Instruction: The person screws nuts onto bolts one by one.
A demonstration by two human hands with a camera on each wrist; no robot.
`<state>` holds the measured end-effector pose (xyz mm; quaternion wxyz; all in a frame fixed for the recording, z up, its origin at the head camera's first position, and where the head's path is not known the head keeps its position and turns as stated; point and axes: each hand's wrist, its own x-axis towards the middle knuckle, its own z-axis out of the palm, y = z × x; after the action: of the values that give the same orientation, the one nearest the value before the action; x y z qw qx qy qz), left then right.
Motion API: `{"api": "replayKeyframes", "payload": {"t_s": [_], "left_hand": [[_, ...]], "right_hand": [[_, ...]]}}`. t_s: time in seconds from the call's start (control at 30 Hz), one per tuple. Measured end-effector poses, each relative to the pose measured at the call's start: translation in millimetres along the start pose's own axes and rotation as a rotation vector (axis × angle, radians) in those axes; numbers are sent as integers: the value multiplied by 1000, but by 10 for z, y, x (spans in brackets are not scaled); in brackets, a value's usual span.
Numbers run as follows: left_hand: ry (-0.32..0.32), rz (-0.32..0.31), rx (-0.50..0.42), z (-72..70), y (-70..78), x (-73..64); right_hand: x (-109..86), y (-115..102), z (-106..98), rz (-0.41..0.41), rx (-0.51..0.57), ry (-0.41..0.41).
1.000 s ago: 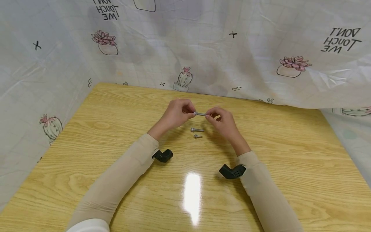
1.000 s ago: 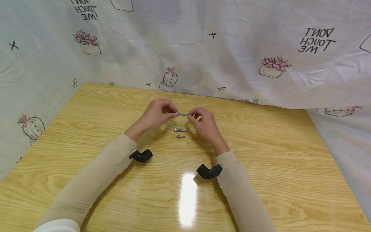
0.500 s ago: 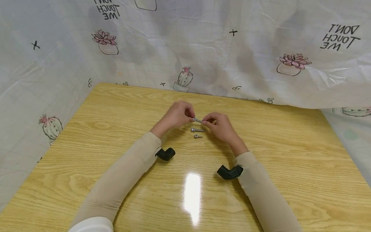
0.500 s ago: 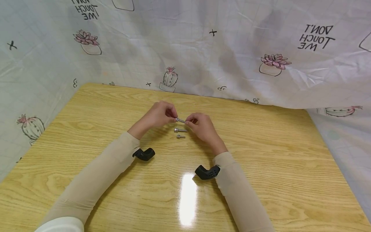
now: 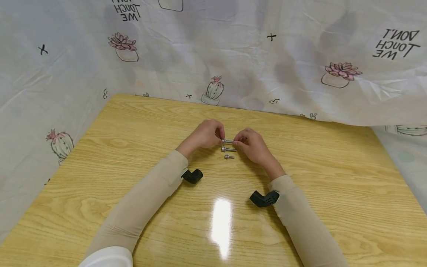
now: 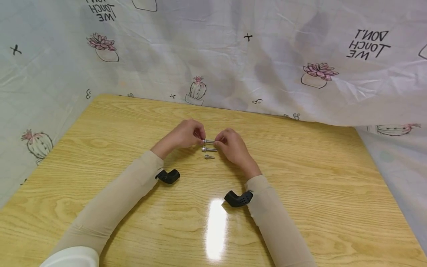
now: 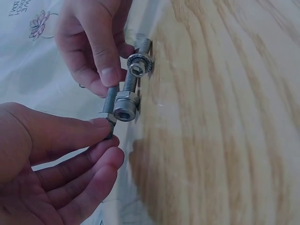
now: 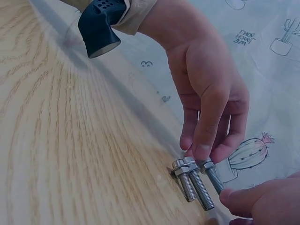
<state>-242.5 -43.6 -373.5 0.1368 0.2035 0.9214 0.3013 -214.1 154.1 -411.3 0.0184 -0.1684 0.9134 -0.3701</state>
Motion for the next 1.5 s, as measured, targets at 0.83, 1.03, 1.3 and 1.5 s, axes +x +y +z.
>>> {"api": "replayKeyframes", "payload": {"t_s": [0.83,1.03,1.3,1.5], "left_hand": [[23,-5,-1,83,-40,14],[25,-4,4,90,-41,18],[27,-14,6,99,-51,19],[30,-16,9,97,-53,20]], "right_hand": [[-18,16,54,40,-62,5],[-20,35,67,32,-72,21],[-24,36,69,44,-57,23],[-24,18,38,58,-46,8]]}}
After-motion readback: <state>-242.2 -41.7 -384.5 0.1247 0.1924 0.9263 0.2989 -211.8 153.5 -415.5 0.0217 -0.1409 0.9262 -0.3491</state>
